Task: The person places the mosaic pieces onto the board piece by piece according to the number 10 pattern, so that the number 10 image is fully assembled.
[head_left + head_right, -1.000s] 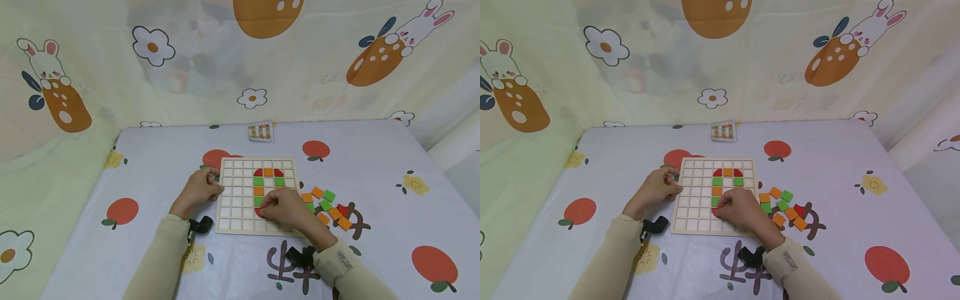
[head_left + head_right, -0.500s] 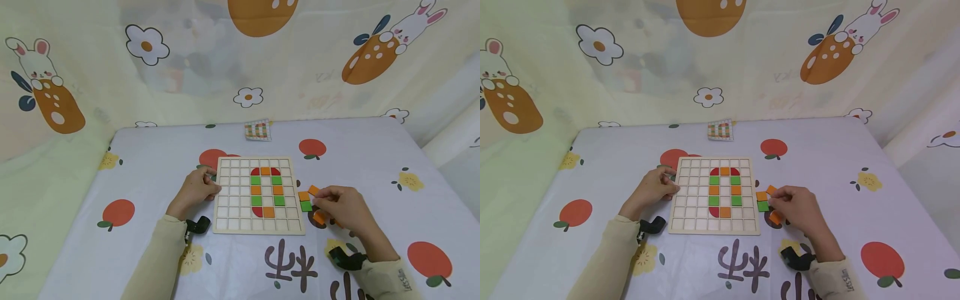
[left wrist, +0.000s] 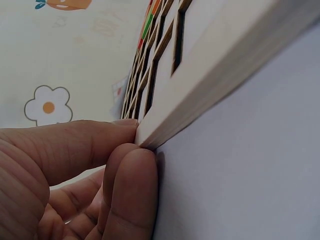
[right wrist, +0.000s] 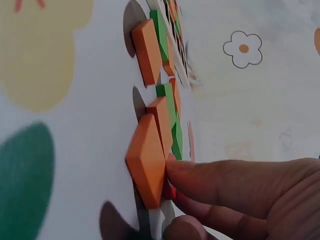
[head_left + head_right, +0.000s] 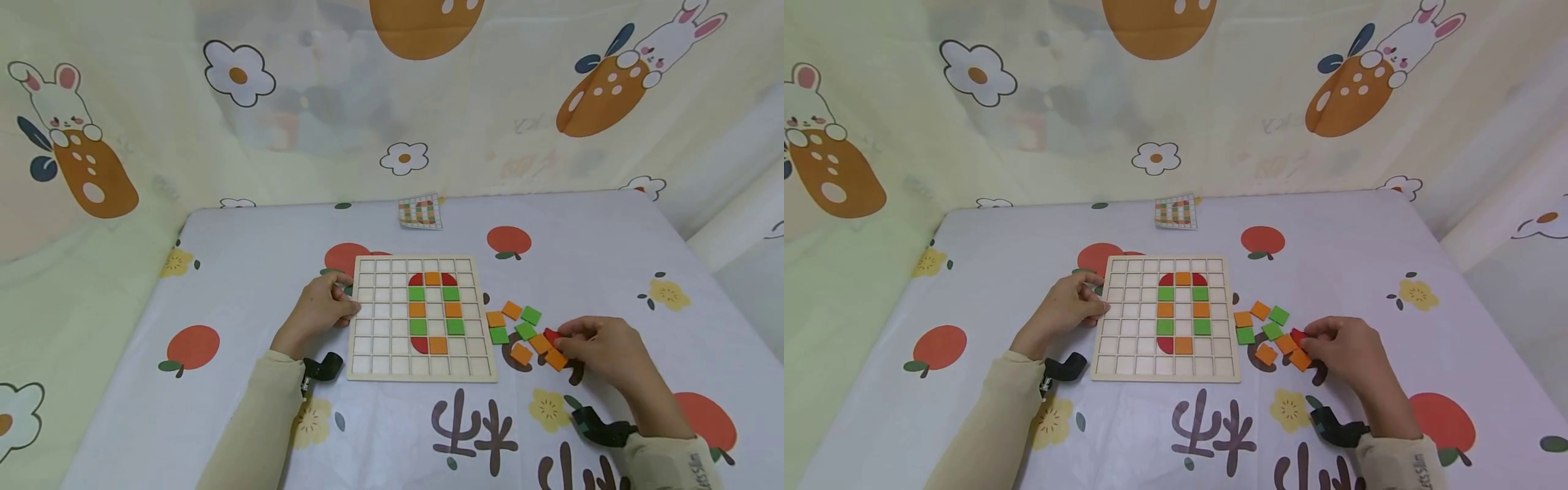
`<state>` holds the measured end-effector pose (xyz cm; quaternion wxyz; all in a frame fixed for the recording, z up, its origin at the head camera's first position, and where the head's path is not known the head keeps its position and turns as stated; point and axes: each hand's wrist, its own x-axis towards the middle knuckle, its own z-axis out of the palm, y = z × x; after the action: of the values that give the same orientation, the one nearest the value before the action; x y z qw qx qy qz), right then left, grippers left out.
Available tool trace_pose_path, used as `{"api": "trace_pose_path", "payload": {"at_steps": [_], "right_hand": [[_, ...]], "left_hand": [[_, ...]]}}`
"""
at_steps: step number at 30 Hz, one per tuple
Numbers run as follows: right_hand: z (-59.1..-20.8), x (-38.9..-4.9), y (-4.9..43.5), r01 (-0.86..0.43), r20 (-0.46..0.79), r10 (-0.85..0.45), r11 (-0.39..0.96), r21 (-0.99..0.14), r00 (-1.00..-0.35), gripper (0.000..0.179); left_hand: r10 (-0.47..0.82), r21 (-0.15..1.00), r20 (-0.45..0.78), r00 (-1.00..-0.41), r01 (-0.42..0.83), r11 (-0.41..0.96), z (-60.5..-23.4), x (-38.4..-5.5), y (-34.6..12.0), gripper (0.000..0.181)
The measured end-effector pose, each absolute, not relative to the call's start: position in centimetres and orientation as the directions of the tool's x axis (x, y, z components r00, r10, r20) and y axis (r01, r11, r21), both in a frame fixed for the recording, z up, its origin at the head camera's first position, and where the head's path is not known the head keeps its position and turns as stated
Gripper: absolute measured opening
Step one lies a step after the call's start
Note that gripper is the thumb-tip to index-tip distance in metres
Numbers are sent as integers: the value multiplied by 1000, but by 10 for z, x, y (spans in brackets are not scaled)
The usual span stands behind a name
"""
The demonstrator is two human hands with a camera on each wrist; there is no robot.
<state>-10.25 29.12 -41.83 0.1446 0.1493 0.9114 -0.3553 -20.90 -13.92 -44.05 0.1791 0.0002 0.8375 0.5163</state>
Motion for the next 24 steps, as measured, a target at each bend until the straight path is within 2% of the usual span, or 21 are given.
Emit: {"api": "trace_pose_path", "payload": {"at_steps": [9, 15, 21, 24], "right_hand": [[-419, -103, 286, 379, -381, 164, 698, -607, -910, 30], [-425, -101, 282, 320, -292, 166, 704, -634, -942, 24], [-428, -103, 278, 271, -232, 161, 756, -596, -959, 34], [-429, -104, 277, 260, -222, 159, 780, -569, -962, 32]], "left_hand": [[179, 861, -296, -938, -182, 474, -442, -210, -140, 48], [171, 861, -297, -940, -186, 473, -443, -210, -140, 48], [178, 865, -288, -941, -175, 470, -443, -210, -140, 47], [182, 864, -276, -944, -161, 477, -443, -209, -141, 46]]}}
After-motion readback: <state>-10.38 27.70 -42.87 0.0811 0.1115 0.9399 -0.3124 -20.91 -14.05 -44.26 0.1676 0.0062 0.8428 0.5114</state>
